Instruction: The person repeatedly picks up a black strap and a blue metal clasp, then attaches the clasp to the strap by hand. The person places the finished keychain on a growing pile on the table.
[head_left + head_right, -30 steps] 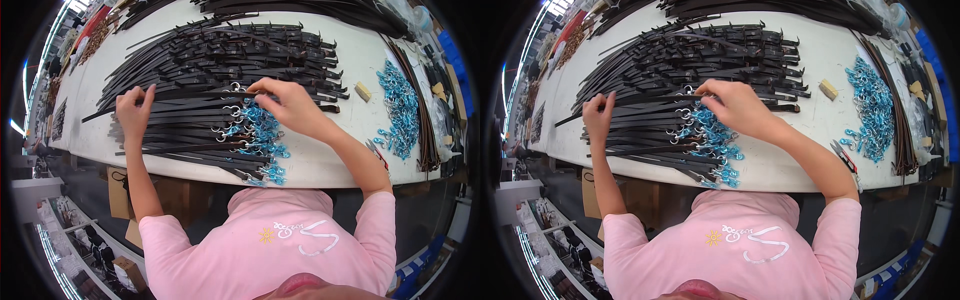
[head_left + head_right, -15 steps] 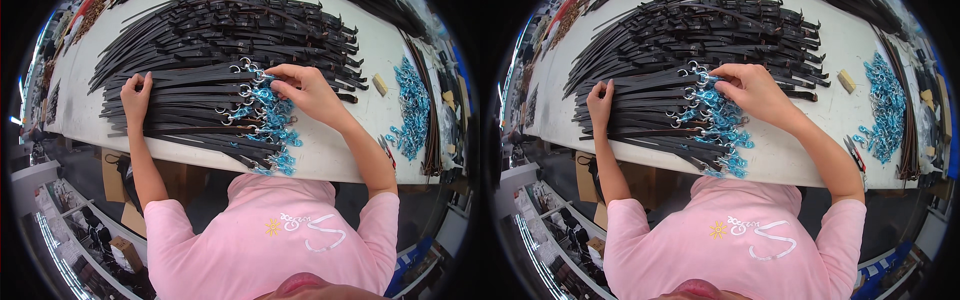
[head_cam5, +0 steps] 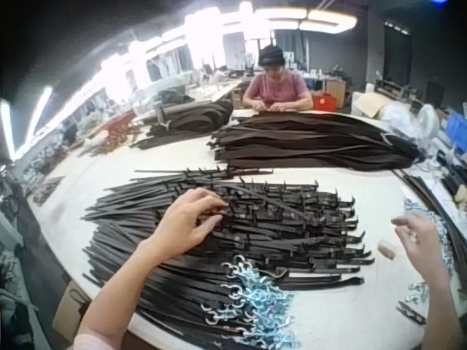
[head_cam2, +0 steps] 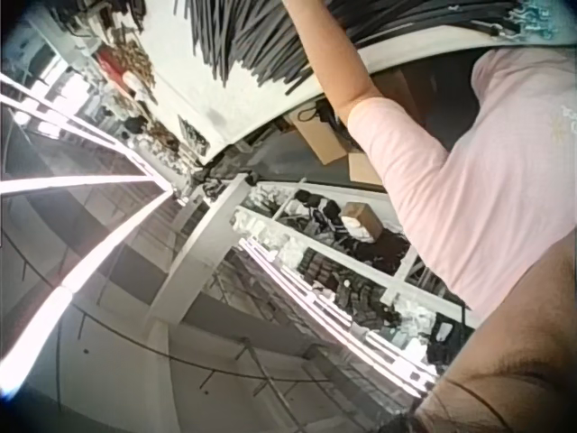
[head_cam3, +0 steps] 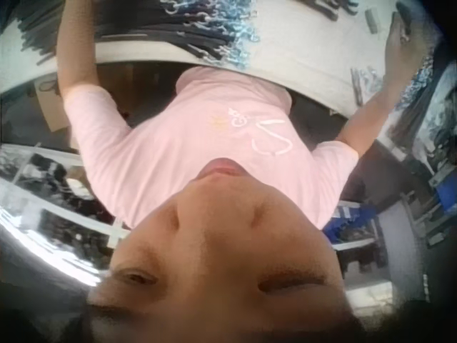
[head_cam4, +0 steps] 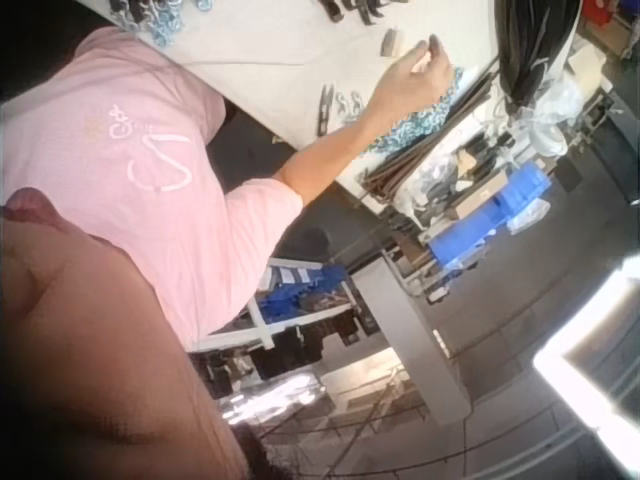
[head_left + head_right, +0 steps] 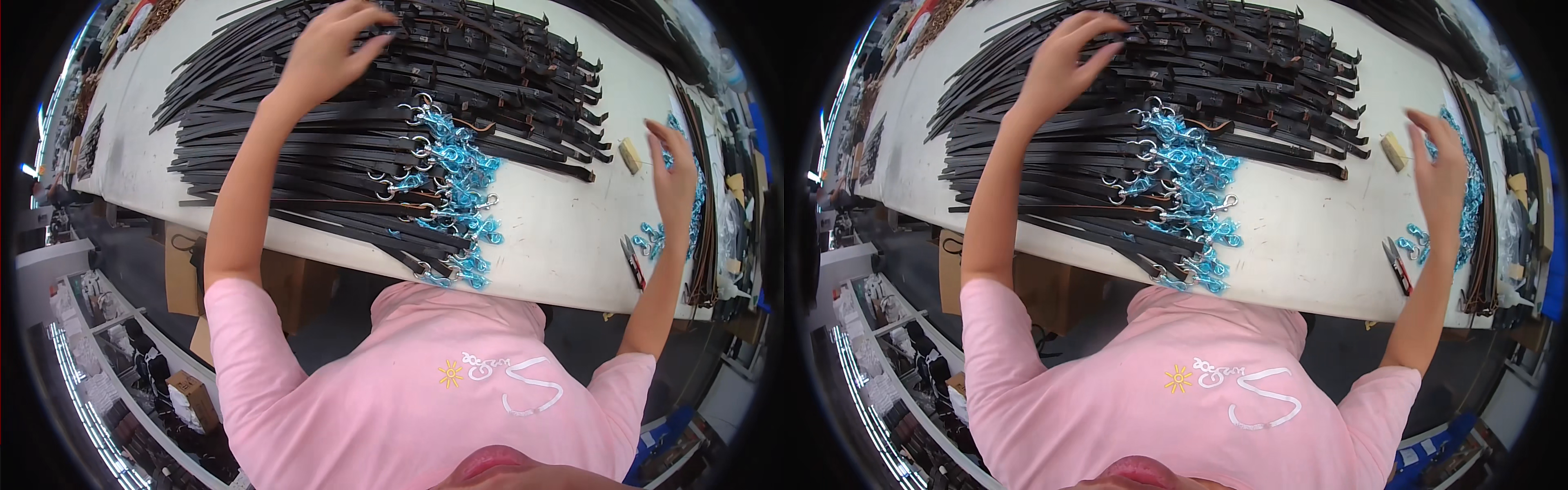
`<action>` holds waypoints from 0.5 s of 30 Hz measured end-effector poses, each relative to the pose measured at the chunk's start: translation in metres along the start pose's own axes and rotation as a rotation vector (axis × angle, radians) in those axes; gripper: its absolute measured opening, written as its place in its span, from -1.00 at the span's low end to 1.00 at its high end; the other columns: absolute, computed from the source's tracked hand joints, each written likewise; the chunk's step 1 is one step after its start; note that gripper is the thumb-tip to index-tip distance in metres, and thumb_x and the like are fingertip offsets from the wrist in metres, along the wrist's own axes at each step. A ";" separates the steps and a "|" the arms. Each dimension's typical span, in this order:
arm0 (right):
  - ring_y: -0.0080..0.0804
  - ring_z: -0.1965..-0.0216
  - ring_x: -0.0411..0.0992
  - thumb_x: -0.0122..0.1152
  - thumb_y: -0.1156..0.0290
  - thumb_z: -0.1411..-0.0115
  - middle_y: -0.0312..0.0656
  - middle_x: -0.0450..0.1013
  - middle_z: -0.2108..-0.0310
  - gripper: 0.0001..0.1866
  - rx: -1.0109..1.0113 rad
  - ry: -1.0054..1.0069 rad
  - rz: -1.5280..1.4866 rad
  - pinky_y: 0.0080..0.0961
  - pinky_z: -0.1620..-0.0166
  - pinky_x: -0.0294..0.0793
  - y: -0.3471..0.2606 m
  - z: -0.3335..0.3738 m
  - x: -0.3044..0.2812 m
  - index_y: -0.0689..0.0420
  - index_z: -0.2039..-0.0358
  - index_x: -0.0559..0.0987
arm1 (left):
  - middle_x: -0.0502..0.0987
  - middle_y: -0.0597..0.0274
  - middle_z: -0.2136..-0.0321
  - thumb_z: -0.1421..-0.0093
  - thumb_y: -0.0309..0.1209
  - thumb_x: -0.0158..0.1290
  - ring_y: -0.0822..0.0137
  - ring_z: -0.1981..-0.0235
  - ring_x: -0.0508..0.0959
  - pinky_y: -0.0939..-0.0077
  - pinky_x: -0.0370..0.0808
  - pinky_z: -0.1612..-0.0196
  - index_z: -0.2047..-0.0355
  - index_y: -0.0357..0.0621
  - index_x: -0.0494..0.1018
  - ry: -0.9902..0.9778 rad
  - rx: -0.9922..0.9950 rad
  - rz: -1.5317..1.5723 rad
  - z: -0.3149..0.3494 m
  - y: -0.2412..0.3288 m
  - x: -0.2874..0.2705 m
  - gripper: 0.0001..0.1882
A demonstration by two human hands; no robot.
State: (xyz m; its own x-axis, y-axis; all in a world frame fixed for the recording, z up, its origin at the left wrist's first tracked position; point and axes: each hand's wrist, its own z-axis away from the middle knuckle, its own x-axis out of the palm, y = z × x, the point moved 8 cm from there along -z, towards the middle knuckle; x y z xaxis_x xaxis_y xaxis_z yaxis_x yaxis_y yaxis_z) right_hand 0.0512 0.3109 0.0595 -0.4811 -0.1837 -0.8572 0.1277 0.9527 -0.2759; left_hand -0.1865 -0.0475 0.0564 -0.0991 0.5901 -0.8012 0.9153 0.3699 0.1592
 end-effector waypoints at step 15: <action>-0.13 -0.05 0.39 0.16 0.47 -0.31 -0.13 0.43 0.04 -0.79 0.200 -0.146 0.413 -0.27 -0.11 0.37 0.121 0.092 -0.012 0.05 0.06 0.61 | 0.64 -0.02 0.35 -0.34 -0.32 0.01 -0.06 0.28 0.63 0.10 0.52 0.18 0.10 -0.17 0.57 -0.156 0.197 0.160 -0.111 0.022 0.086 -0.74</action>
State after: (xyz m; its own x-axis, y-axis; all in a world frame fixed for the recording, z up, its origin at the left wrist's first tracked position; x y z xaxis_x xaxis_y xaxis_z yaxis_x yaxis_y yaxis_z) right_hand 0.1523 0.4059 -0.0033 -0.2305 0.1542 -0.9608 0.4536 0.8906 0.0341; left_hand -0.2184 0.0907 0.0552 0.1003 0.5064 -0.8564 0.9740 0.1256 0.1884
